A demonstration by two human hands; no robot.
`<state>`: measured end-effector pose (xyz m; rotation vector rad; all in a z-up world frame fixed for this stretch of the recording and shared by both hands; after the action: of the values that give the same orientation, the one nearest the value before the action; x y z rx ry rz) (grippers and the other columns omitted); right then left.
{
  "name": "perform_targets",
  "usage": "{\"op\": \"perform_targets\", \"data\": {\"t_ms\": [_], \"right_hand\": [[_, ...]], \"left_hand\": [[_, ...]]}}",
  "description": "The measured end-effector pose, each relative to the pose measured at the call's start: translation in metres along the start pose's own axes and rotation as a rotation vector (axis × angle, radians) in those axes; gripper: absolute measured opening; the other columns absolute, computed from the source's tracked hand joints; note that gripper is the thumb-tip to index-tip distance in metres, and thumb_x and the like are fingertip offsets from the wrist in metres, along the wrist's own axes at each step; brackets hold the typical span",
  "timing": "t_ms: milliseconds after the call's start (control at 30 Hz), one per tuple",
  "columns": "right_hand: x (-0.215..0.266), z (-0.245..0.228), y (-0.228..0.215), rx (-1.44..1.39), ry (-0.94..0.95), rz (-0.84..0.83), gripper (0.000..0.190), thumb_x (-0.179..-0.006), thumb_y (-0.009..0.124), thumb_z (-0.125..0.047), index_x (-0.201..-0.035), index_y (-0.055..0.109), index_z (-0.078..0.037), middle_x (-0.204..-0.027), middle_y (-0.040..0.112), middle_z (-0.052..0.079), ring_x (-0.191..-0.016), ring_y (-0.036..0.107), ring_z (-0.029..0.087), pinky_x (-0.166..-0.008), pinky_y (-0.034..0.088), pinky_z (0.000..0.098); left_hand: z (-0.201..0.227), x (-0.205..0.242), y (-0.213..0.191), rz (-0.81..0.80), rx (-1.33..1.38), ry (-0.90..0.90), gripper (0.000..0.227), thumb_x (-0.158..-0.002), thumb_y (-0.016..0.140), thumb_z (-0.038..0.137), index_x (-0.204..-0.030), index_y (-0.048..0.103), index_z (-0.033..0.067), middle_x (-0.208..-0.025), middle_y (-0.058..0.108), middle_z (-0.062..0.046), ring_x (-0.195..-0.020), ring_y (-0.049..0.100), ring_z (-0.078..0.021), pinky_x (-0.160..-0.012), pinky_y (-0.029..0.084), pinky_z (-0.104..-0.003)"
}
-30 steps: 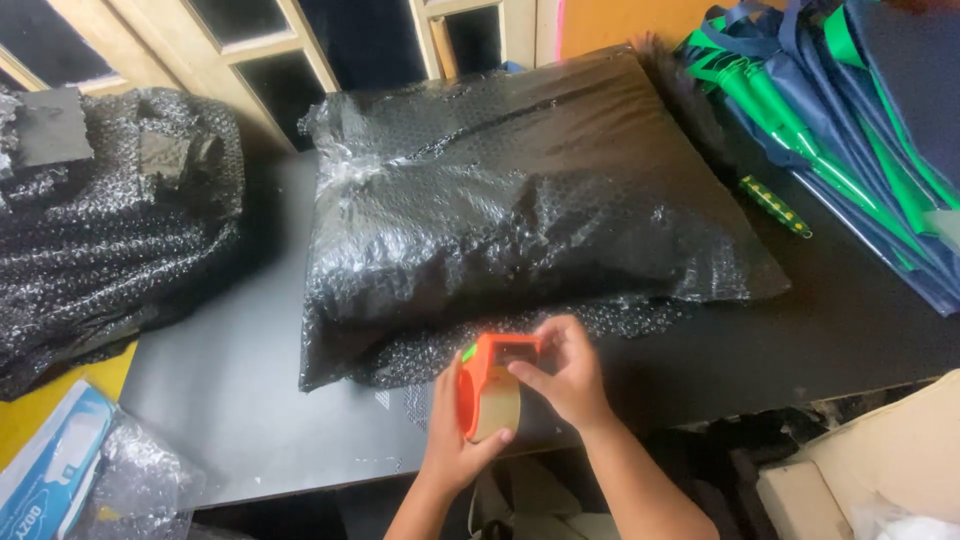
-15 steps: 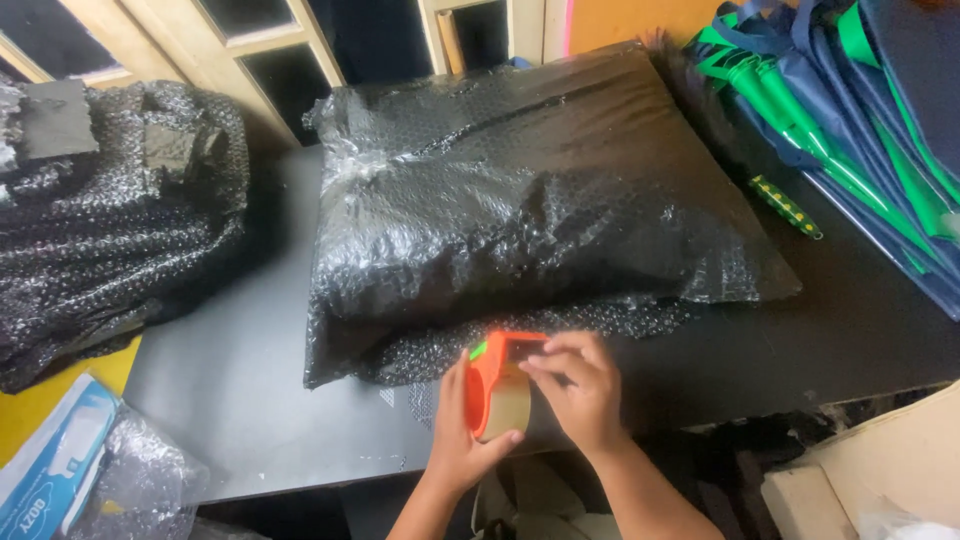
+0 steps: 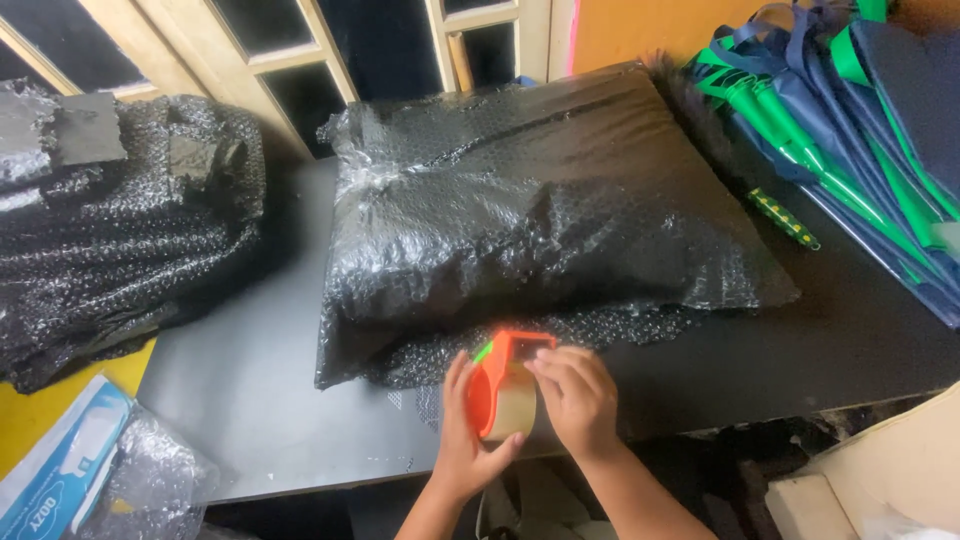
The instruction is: Dusting a blue tote bag, then wrapping it in black bubble wrap and securing it with adhesive tape.
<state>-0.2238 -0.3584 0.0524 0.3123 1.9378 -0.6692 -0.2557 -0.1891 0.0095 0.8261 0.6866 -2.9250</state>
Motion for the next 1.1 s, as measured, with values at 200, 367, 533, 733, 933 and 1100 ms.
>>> {"op": "perform_targets", "data": {"t_ms": [200,367,533,733,933,1100], "right_hand": [[-0.001,-0.007,-0.004,0.045,-0.013,0.004,0.015,-0.083,0.082,-0.004,-0.094,0.071,-0.003,-0.098,0.076,0.009,-0.092,0.073,0.022,-0.087,0.062,0.0325],[0.004,-0.005,-0.004,0.056,-0.004,0.003,0.018,-0.083,0.082,-0.005,-0.095,0.069,-0.002,-0.098,0.076,0.011,-0.093,0.074,0.024,-0.089,0.062,0.0332],[0.006,-0.009,-0.008,0.098,0.005,0.030,0.015,-0.084,0.081,-0.005,-0.091,0.068,-0.003,-0.096,0.077,0.011,-0.093,0.075,0.024,-0.087,0.062,0.0331],[0.012,-0.005,-0.006,0.108,0.016,0.014,0.017,-0.086,0.080,-0.007,-0.094,0.066,-0.003,-0.101,0.077,0.011,-0.097,0.075,0.025,-0.090,0.061,0.0343],[0.011,-0.007,-0.010,0.107,0.026,0.027,0.012,-0.091,0.074,-0.007,-0.095,0.063,-0.004,-0.103,0.076,0.013,-0.100,0.075,0.028,-0.089,0.060,0.0353],[0.021,-0.001,-0.007,0.149,0.072,0.031,0.012,-0.094,0.072,-0.010,-0.099,0.061,-0.009,-0.109,0.077,0.008,-0.105,0.074,0.026,-0.085,0.053,0.0349]], "left_hand": [[-0.004,0.005,0.002,0.028,-0.015,0.006,0.080,-0.084,0.077,0.046,-0.146,0.042,0.0087,-0.161,0.030,-0.023,-0.151,0.032,-0.0428,-0.120,0.030,-0.061],[-0.008,0.007,0.005,-0.034,-0.007,-0.039,0.079,-0.085,0.077,0.046,-0.144,0.042,0.0061,-0.162,0.027,-0.021,-0.150,0.032,-0.0417,-0.117,0.034,-0.061],[-0.010,0.007,0.008,-0.068,-0.035,-0.043,0.078,-0.086,0.077,0.047,-0.143,0.045,0.0034,-0.162,0.026,-0.021,-0.150,0.032,-0.0420,-0.117,0.034,-0.061],[-0.011,0.009,0.009,-0.079,-0.068,-0.054,0.076,-0.087,0.073,0.053,-0.139,0.048,0.0036,-0.163,0.025,-0.022,-0.150,0.032,-0.0424,-0.116,0.036,-0.060],[-0.009,0.009,0.010,-0.086,-0.093,-0.004,0.070,-0.089,0.073,0.051,-0.134,0.049,0.0035,-0.163,0.024,-0.024,-0.151,0.030,-0.0447,-0.117,0.034,-0.060],[-0.012,0.011,0.011,-0.086,-0.134,0.022,0.065,-0.090,0.072,0.051,-0.127,0.052,0.0024,-0.164,0.022,-0.026,-0.152,0.027,-0.0476,-0.117,0.033,-0.063]]}}
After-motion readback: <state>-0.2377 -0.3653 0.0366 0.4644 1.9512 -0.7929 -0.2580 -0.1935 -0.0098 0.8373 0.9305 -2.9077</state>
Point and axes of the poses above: each hand's wrist, its own x-axis away from the middle knuckle, its own y-axis out of the palm, z = x × y, the point moved 5 cm from there along -x, towards the middle knuckle
